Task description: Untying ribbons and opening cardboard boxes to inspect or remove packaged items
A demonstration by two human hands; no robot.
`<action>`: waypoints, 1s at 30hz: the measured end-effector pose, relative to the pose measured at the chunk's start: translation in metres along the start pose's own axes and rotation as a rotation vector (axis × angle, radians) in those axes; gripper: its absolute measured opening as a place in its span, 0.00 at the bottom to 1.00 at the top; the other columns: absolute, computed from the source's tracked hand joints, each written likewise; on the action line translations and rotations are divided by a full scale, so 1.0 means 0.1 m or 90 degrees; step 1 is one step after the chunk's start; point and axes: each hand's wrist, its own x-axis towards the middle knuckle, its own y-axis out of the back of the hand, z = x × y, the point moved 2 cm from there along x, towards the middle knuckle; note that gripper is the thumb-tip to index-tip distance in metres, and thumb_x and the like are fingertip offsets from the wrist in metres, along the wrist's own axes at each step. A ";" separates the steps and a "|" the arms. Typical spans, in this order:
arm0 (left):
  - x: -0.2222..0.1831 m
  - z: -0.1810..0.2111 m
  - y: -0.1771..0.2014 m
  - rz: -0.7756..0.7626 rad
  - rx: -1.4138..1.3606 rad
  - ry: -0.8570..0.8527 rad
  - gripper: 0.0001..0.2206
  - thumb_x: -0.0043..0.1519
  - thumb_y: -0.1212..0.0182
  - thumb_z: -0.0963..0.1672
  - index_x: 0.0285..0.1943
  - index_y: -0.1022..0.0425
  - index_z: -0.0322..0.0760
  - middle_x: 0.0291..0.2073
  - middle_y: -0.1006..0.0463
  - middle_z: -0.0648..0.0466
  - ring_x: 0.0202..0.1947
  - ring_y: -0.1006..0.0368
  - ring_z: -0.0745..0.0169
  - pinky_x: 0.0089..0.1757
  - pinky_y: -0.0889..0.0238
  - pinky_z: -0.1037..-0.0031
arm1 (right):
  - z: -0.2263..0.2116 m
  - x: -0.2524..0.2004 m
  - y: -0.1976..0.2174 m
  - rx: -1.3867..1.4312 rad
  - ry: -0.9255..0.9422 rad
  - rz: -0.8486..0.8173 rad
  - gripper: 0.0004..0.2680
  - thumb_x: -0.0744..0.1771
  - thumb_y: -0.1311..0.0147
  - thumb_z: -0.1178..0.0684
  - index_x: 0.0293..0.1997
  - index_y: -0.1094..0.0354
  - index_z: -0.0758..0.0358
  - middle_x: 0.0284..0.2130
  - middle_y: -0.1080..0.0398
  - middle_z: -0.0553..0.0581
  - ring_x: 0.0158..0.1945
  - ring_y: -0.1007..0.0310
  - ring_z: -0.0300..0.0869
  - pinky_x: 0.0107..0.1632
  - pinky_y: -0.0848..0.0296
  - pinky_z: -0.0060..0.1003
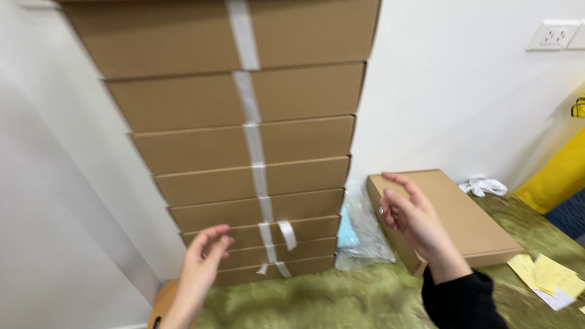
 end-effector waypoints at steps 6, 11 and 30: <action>0.52 1.44 0.92 0.270 0.085 -0.283 0.21 0.69 0.39 0.47 0.69 0.34 0.33 0.61 0.37 0.39 0.64 0.37 0.39 0.60 0.42 0.48 | -1.25 0.27 -0.95 -0.130 0.243 0.070 0.23 0.72 0.44 0.47 0.74 0.46 0.67 0.47 0.31 0.67 0.50 0.27 0.49 0.52 0.25 0.47; 1.39 2.63 1.17 0.196 -0.022 -0.342 0.31 0.73 0.49 0.54 0.77 0.44 0.28 0.68 0.39 0.33 0.67 0.38 0.37 0.63 0.45 0.49 | -2.13 0.62 -1.48 -0.259 0.271 0.146 0.35 0.69 0.54 0.20 0.74 0.44 0.63 0.43 0.36 0.64 0.45 0.32 0.49 0.49 0.29 0.44; 1.65 4.31 0.92 0.027 -0.145 -0.162 0.34 0.50 0.42 0.59 0.63 0.29 0.43 0.55 0.33 0.51 0.53 0.34 0.52 0.49 0.33 0.54 | -3.03 0.74 -2.08 -0.153 0.201 0.176 0.44 0.64 0.62 0.14 0.83 0.67 0.56 0.78 0.63 0.71 0.77 0.61 0.76 0.70 0.58 0.80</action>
